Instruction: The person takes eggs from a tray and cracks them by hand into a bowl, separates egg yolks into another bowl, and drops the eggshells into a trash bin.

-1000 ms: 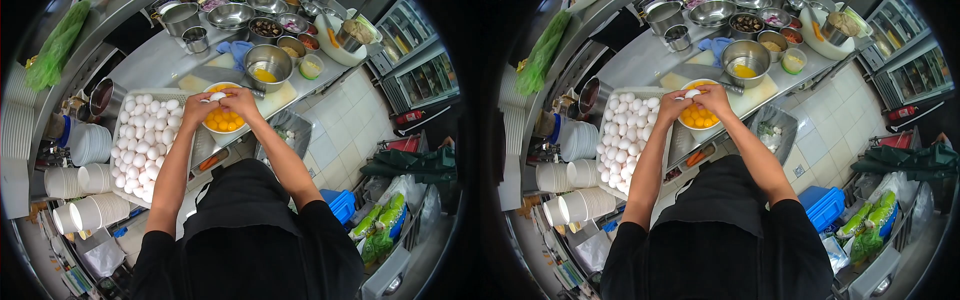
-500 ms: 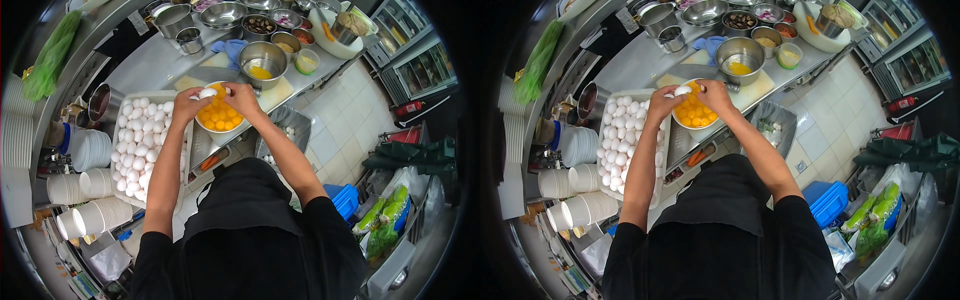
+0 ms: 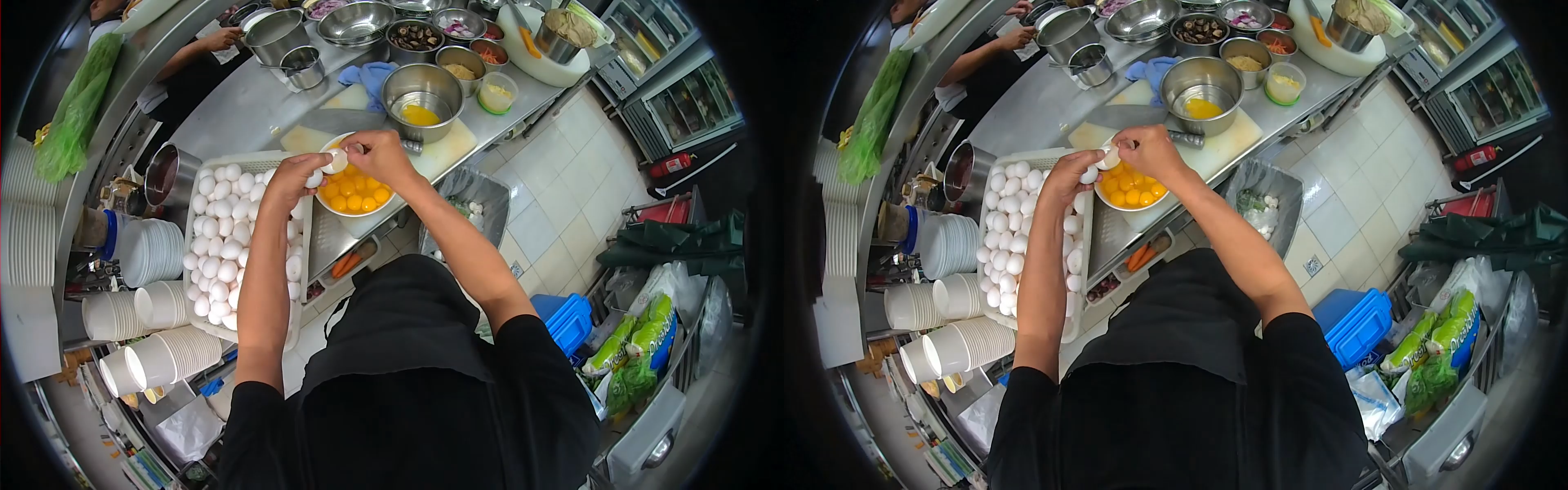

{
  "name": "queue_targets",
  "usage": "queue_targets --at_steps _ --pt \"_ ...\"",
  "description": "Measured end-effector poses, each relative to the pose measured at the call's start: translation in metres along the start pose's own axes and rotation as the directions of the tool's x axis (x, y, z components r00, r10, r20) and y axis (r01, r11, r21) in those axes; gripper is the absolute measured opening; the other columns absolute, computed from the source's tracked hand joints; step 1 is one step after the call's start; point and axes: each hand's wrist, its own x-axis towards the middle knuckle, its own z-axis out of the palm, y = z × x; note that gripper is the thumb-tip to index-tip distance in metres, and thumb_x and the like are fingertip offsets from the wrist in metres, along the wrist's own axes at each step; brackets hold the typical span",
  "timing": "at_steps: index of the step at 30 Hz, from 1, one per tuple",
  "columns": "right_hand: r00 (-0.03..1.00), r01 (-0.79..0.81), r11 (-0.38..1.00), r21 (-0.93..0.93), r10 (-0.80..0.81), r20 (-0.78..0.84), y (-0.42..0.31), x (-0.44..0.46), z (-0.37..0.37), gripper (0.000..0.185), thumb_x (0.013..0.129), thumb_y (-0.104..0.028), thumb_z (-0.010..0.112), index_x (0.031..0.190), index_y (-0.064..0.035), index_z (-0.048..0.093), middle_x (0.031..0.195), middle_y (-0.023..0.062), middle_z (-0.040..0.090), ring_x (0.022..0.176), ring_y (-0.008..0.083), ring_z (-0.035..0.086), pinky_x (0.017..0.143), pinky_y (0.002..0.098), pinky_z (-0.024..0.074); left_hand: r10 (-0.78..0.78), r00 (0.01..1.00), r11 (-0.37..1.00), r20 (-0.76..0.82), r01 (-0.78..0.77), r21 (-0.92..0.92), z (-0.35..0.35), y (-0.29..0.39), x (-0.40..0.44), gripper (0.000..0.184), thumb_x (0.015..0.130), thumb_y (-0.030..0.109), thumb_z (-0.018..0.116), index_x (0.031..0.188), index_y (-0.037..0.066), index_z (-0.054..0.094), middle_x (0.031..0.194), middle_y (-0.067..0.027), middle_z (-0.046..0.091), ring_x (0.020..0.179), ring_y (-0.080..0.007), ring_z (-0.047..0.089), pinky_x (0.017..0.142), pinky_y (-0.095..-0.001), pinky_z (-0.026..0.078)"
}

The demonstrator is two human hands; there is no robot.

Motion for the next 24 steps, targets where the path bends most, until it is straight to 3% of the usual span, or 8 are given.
queue_targets --at_steps 3,5,8,11,15,17,20,24 --pt "0.990 -0.140 0.975 0.172 0.142 0.003 0.006 -0.001 -0.001 0.017 0.078 -0.003 0.063 0.094 0.0010 0.070 0.075 0.0099 0.069 0.061 0.0138 0.064 0.058 0.0279 0.0518 -0.032 0.995 0.993 0.094 0.043 -0.113 -0.007 -0.002 -0.001 0.037 0.082 0.037 0.074 0.105 0.008 0.067 0.090 -0.0009 0.067 0.069 -0.0093 0.060 0.060 -0.0235 0.045" --pt "0.959 -0.270 0.869 0.414 0.283 0.033 0.013 -0.002 -0.004 0.017 0.085 -0.004 0.062 0.098 0.0048 0.068 0.082 0.0050 0.070 0.064 0.0097 0.064 0.057 0.0249 0.0518 -0.036 0.987 0.984 0.156 0.062 -0.165 -0.008 -0.003 -0.001 0.037 0.083 0.035 0.073 0.108 0.009 0.066 0.091 -0.0012 0.067 0.070 -0.0093 0.060 0.060 -0.0235 0.046" --pt "0.929 -0.348 0.784 0.514 0.364 0.074 0.009 -0.009 -0.010 0.018 0.084 -0.006 0.065 0.098 0.0052 0.066 0.082 0.0054 0.069 0.062 0.0102 0.063 0.057 0.0235 0.0520 -0.013 0.982 0.962 0.188 0.063 -0.264 0.001 -0.005 -0.004 0.037 0.085 0.034 0.073 0.111 0.009 0.064 0.089 -0.0011 0.066 0.071 -0.0092 0.061 0.059 -0.0239 0.047" --pt "0.909 -0.404 0.822 0.400 0.410 0.077 -0.009 -0.019 -0.023 0.014 0.079 -0.006 0.066 0.088 0.0051 0.068 0.074 0.0077 0.067 0.056 0.0103 0.062 0.051 0.0242 0.0500 0.030 0.974 0.971 0.224 0.025 -0.238 0.019 -0.006 -0.003 0.042 0.082 0.038 0.075 0.110 0.009 0.066 0.092 -0.0002 0.067 0.072 -0.0087 0.059 0.062 -0.0237 0.046" --pt "0.903 -0.407 0.882 0.236 0.427 -0.040 -0.005 -0.030 -0.040 0.015 0.080 -0.007 0.068 0.088 0.0052 0.067 0.072 0.0068 0.066 0.053 0.0109 0.061 0.049 0.0236 0.0495 0.040 0.975 0.984 0.219 0.000 -0.180 0.047 0.002 -0.003 0.038 0.083 0.035 0.074 0.111 0.010 0.065 0.092 0.0007 0.066 0.072 -0.0086 0.059 0.061 -0.0228 0.046" --pt "0.869 -0.432 0.756 0.491 0.495 0.002 -0.002 -0.038 -0.053 0.014 0.080 -0.007 0.070 0.087 0.0050 0.067 0.069 0.0070 0.065 0.053 0.0116 0.061 0.049 0.0240 0.0505 0.023 0.970 0.987 0.241 0.016 -0.160 0.059 0.004 -0.003 0.037 0.084 0.034 0.074 0.111 0.010 0.065 0.092 0.0009 0.066 0.072 -0.0087 0.059 0.061 -0.0221 0.045" --pt "0.798 -0.487 0.604 0.631 0.602 0.039 0.000 -0.055 -0.080 0.010 0.082 -0.004 0.069 0.087 0.0041 0.068 0.076 0.0073 0.067 0.061 0.0116 0.063 0.052 0.0255 0.0524 0.026 0.932 0.970 0.361 0.064 -0.234 0.077 0.005 0.003 0.035 0.085 0.032 0.072 0.111 0.009 0.065 0.091 0.0005 0.066 0.072 -0.0096 0.060 0.059 -0.0218 0.046" --pt "0.773 -0.488 0.675 0.554 0.629 -0.085 0.002 -0.084 -0.113 0.015 0.083 -0.002 0.067 0.096 0.0042 0.067 0.073 0.0060 0.064 0.058 0.0112 0.060 0.052 0.0248 0.0505 -0.024 0.862 0.956 0.506 0.167 -0.240 0.110 -0.002 0.014 0.038 0.089 0.034 0.067 0.115 0.008 0.061 0.094 -0.0035 0.066 0.075 -0.0122 0.062 0.056 -0.0235 0.047"
